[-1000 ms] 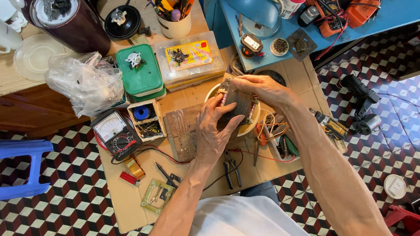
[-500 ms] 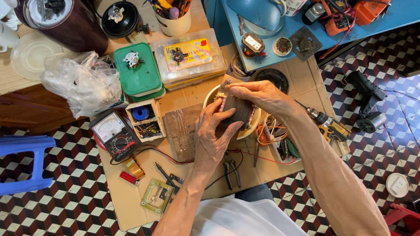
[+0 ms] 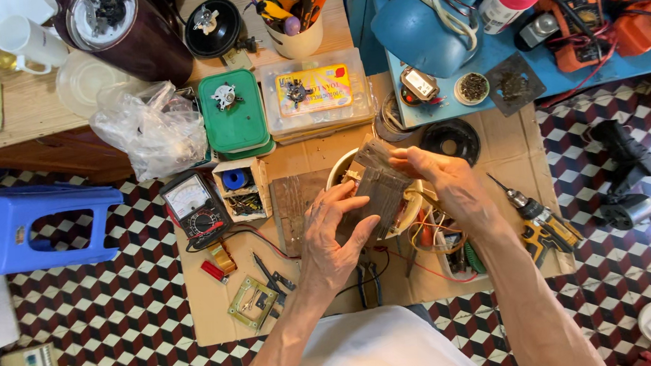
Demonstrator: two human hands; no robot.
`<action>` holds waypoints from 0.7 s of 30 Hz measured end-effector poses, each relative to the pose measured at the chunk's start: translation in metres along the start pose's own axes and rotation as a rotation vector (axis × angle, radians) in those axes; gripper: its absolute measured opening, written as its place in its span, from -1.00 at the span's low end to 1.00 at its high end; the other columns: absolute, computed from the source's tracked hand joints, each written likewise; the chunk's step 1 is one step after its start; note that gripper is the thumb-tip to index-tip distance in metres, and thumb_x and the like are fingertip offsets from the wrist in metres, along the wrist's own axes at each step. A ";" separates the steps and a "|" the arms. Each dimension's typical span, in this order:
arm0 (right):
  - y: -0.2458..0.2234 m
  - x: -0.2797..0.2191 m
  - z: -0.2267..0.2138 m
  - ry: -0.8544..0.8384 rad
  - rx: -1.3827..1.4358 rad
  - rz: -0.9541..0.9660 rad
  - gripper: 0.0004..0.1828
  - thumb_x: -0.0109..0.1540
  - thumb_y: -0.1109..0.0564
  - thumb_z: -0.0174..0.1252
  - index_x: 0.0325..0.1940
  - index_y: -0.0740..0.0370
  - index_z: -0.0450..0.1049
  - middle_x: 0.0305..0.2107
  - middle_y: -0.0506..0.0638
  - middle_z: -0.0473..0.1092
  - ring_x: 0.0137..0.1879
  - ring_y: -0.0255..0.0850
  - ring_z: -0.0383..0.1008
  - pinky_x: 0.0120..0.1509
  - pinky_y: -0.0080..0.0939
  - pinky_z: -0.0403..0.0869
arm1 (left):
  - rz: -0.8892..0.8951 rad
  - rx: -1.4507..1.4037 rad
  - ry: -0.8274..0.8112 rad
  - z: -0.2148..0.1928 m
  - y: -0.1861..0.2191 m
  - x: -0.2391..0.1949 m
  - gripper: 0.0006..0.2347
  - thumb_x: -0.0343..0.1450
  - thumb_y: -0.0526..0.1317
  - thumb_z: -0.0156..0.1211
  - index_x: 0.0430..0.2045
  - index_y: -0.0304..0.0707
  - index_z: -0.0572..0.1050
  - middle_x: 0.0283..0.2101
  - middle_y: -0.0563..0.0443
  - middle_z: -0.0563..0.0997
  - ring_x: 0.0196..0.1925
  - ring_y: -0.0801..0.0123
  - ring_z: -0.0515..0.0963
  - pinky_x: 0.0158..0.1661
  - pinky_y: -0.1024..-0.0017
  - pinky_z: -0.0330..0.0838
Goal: The person uses a small flashlight to inspect a stack of laminated metal sheets with copper windings, then uses pliers to bend and adjust the edges of the sheets. The person continues to manipulate the stack, aligning and pressing the sheets together.
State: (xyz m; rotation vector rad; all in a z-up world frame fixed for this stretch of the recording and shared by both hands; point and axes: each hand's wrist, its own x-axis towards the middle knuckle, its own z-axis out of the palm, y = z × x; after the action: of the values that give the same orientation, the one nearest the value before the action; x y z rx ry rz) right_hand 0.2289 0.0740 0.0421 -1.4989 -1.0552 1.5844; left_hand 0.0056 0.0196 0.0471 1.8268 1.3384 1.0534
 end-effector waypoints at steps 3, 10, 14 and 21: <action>0.014 0.006 -0.015 0.103 -0.270 -0.105 -0.61 0.33 -0.01 0.13 0.14 0.26 0.56 -0.07 0.00 0.56 0.01 -0.29 0.52 0.12 -0.30 0.44 | -0.092 0.022 -0.066 0.002 0.006 0.020 -0.69 0.43 -0.15 0.36 0.02 -0.19 0.51 0.22 -0.08 0.55 0.31 0.06 0.50 0.29 0.14 0.34; 0.029 0.027 -0.023 0.075 -0.503 -0.105 -0.56 0.10 0.02 0.36 0.02 0.19 0.55 -0.25 0.01 0.46 -0.18 -0.16 0.51 -0.06 -0.22 0.46 | -0.096 0.326 -0.148 0.017 0.028 0.046 -0.20 0.18 0.05 0.55 0.22 -0.36 0.26 0.18 -0.25 0.45 0.26 -0.06 0.43 0.25 0.08 0.26; 0.027 0.036 -0.029 0.036 -0.690 -0.350 -0.46 0.08 0.01 0.41 0.10 0.17 0.49 -0.21 0.09 0.41 -0.02 0.02 0.45 0.01 -0.04 0.42 | -0.114 0.338 -0.157 0.029 0.030 0.049 -0.18 0.17 0.05 0.55 0.23 -0.38 0.25 0.24 -0.28 0.41 0.31 -0.07 0.39 0.29 0.08 0.24; 0.028 0.047 -0.035 -0.027 -0.729 -0.402 -0.44 0.07 0.08 0.37 0.14 0.16 0.44 -0.18 0.10 0.36 0.01 0.07 0.43 0.01 0.04 0.43 | -0.169 0.226 -0.125 0.026 0.022 0.058 -0.53 0.40 -0.12 0.37 0.15 -0.35 0.43 0.22 -0.23 0.50 0.32 0.01 0.49 0.29 0.17 0.38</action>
State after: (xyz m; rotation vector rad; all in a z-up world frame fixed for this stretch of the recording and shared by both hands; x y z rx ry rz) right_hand 0.2608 0.1081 -0.0029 -1.5580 -1.9450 0.9755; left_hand 0.0479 0.0677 0.0670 1.8671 1.5552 0.7126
